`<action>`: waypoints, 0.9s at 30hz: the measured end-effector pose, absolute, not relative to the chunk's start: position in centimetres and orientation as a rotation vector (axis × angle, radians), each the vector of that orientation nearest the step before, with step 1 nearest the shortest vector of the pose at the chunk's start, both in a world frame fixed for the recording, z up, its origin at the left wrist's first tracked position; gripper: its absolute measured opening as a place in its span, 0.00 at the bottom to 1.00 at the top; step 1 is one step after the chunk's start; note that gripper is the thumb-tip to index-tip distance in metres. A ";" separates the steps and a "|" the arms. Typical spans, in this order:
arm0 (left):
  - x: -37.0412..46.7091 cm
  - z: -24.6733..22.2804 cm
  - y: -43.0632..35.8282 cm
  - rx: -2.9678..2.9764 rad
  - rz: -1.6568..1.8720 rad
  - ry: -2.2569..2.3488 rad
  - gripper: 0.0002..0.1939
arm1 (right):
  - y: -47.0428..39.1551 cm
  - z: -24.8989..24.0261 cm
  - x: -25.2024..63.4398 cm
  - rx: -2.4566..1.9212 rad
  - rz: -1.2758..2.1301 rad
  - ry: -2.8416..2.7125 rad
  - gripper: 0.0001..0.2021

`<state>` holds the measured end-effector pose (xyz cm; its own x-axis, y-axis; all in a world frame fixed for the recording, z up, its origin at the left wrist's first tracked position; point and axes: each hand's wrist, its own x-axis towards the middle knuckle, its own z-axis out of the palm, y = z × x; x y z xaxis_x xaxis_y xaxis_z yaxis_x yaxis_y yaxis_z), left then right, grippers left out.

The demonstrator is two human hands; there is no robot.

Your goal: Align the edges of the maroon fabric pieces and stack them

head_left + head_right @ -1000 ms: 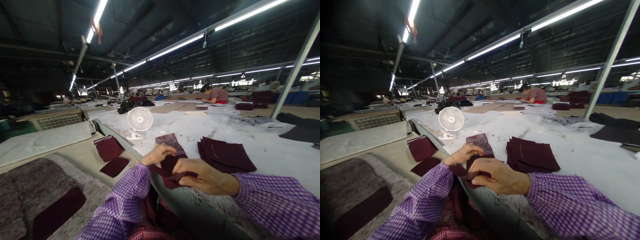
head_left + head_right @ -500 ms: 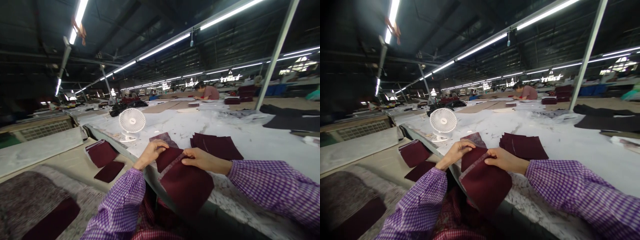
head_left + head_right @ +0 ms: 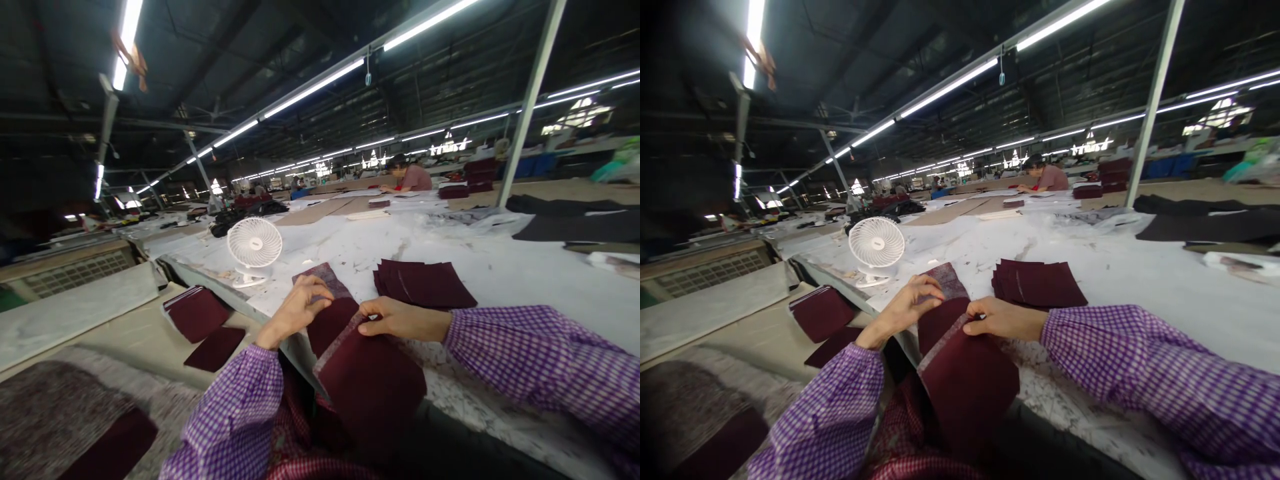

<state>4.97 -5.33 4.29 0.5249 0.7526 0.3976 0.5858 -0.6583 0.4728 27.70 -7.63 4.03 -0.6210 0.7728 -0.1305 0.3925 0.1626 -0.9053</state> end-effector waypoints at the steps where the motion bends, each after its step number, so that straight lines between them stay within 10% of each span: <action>1: 5.2 4.5 -5.8 2.303 0.888 1.074 0.10 | -7.8 4.3 27.8 -1.059 1.551 -1.998 0.10; 12: 5.5 7.1 -10.9 1.204 0.680 0.690 0.33 | -9.6 7.4 27.6 -0.863 1.699 -1.799 0.13; 20: 8.8 5.6 -6.7 2.081 0.725 1.172 0.08 | -7.9 4.4 27.2 -1.209 1.096 -1.897 0.08; 27: 11.6 2.1 -5.0 2.374 0.845 1.441 0.08 | -4.8 2.8 29.3 -1.355 0.695 -2.216 0.06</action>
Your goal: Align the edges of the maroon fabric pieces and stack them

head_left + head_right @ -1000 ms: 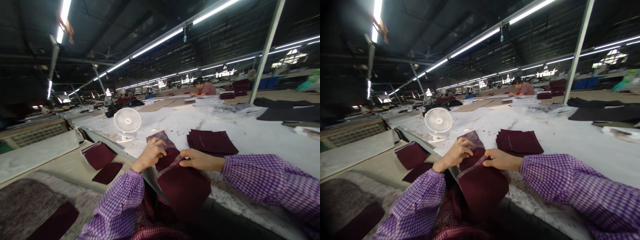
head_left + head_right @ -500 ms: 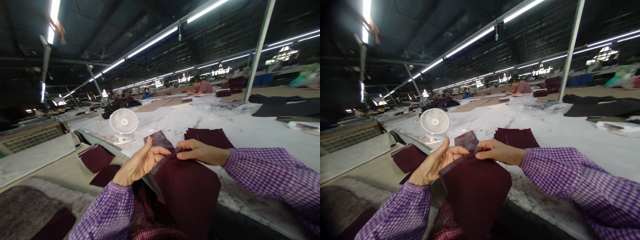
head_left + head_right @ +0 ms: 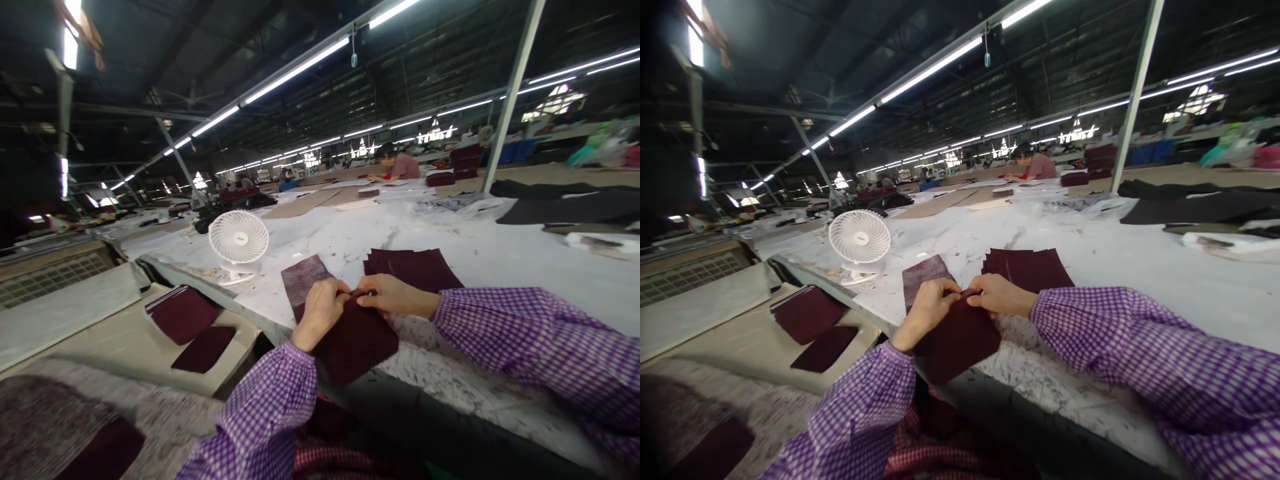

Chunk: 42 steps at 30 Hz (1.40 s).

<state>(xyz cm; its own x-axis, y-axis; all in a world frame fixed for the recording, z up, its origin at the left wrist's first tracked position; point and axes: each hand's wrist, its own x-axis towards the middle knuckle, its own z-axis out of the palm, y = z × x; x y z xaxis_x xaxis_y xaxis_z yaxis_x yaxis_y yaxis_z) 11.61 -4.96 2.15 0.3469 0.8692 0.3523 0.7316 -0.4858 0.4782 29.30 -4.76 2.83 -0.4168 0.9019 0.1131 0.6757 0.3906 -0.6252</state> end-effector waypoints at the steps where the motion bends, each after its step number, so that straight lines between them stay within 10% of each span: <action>1: 11.8 1.6 -5.0 2.416 0.845 1.449 0.09 | -4.4 3.0 29.7 -1.325 0.563 -2.280 0.07; 18: 12.8 0.4 -6.4 2.964 0.517 1.495 0.15 | -4.2 2.6 30.9 -1.070 -0.243 -2.719 0.10; 42: 9.1 0.4 -6.1 2.644 0.804 1.297 0.10 | -6.4 2.1 29.3 -1.081 -0.123 -2.689 0.14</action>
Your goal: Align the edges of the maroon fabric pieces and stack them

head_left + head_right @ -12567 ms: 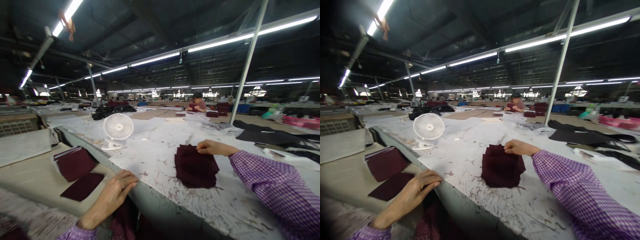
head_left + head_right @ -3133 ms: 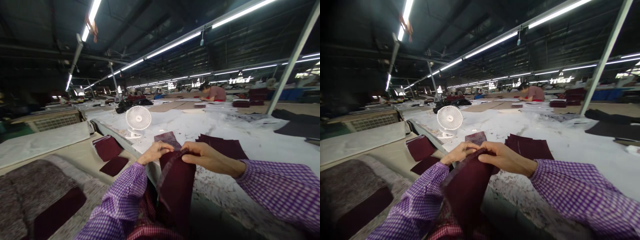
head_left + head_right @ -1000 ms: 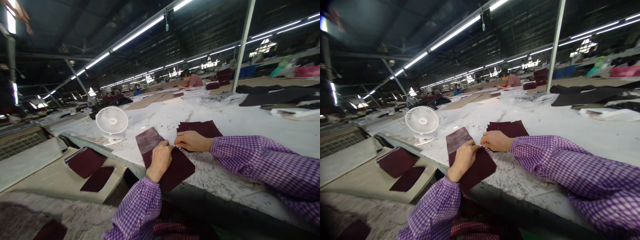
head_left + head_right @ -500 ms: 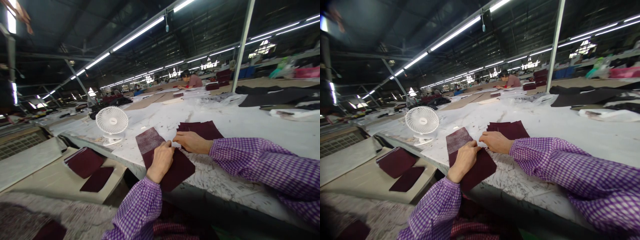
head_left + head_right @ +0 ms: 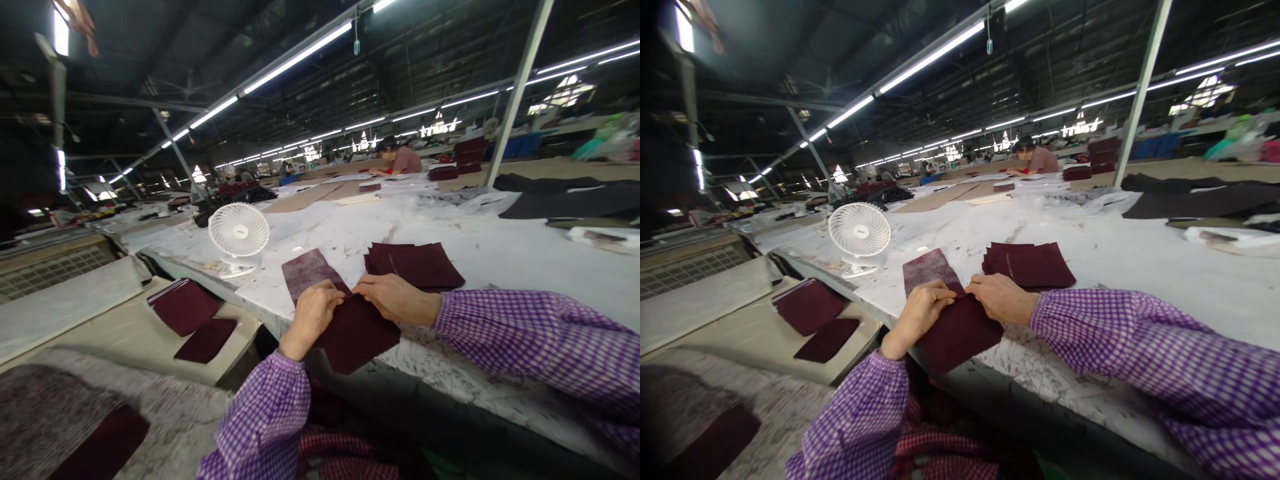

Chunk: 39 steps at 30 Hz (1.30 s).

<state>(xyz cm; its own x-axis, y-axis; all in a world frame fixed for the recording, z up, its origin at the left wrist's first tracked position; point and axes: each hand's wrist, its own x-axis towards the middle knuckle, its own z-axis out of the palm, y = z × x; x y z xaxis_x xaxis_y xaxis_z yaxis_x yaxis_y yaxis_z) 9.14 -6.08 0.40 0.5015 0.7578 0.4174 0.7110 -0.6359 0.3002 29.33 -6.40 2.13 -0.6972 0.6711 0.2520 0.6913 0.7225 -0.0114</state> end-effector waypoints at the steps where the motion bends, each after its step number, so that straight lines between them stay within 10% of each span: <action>1: 8.4 0.3 -6.2 2.627 0.844 1.279 0.10 | -6.3 2.1 29.4 -1.062 -0.095 -2.681 0.14; 19: 5.1 -1.2 -7.8 2.804 0.982 1.252 0.15 | -7.2 5.3 25.8 -1.120 -0.461 -3.089 0.31; 39: 1.6 -1.9 -8.7 2.244 1.184 1.059 0.12 | -6.1 5.4 24.1 -1.027 -0.567 -3.118 0.24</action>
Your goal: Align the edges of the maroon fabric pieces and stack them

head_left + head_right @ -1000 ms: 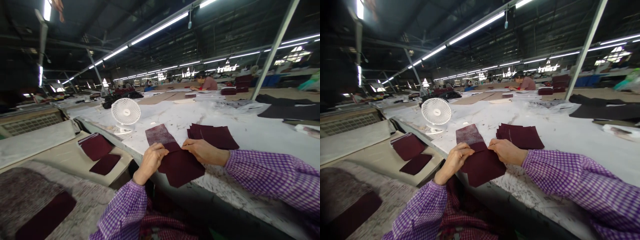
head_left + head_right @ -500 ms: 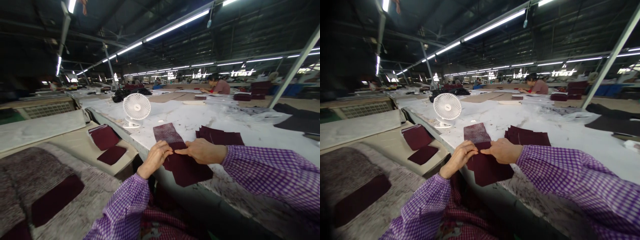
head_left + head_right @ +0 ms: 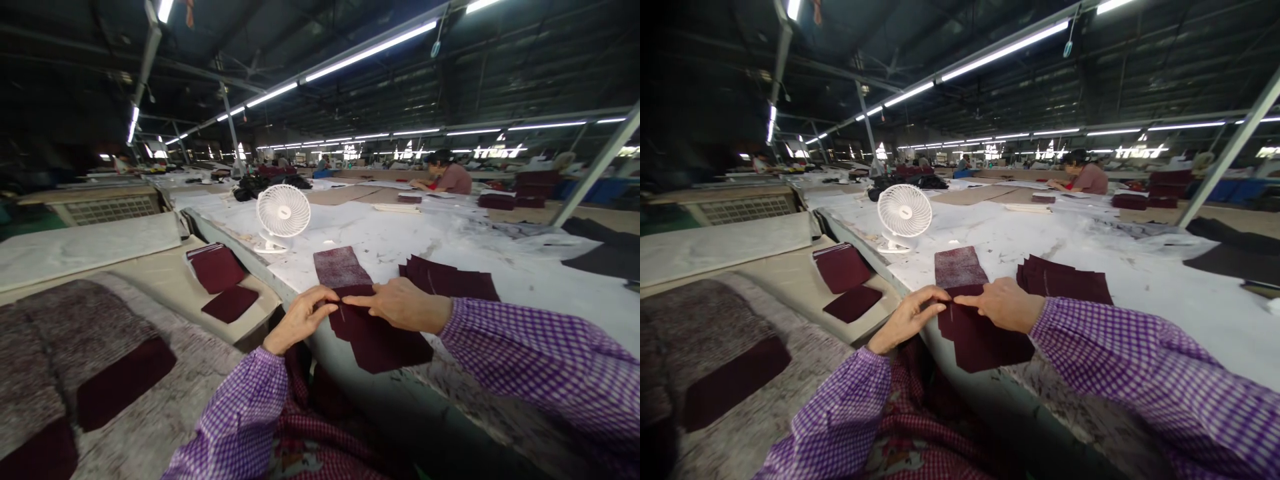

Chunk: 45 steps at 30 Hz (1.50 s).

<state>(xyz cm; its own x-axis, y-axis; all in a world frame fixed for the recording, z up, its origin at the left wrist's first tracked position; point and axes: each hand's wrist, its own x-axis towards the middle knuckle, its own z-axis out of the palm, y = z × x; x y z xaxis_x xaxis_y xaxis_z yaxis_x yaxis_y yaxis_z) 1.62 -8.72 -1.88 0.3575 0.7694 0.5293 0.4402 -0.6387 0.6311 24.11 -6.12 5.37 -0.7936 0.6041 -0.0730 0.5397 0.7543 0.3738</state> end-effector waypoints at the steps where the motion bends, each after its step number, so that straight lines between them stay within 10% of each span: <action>1: 1.6 -1.9 -9.0 2.231 1.186 1.091 0.13 | -5.9 5.3 24.3 0.993 0.439 2.782 0.23; 11: 2.9 -0.8 -10.7 2.624 0.973 1.222 0.39 | -3.3 8.1 27.4 1.010 -0.511 2.907 0.11; 17: 4.4 0.2 -11.9 2.815 0.865 1.305 0.24 | 0.9 9.9 36.7 1.309 -0.715 2.805 0.17; 24: 6.4 -0.4 -10.8 2.207 1.285 1.574 0.16 | 1.7 8.4 37.0 1.764 -0.062 2.808 0.15; 36: -0.2 0.6 -7.1 0.850 1.987 1.160 0.07 | -4.1 3.1 25.5 0.855 0.015 3.229 0.15; 45: -1.3 5.0 -9.9 1.653 1.710 2.421 0.12 | -4.9 4.4 25.0 1.133 -0.571 3.202 0.18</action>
<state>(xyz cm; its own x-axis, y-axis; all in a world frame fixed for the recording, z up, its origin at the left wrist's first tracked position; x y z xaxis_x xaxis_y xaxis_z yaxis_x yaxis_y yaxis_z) -1.27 -9.93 5.04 -0.5016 0.5585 0.6606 0.8094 0.0333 0.5863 24.98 -4.88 4.41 -0.7432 0.6469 0.1708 0.5479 0.7349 -0.3996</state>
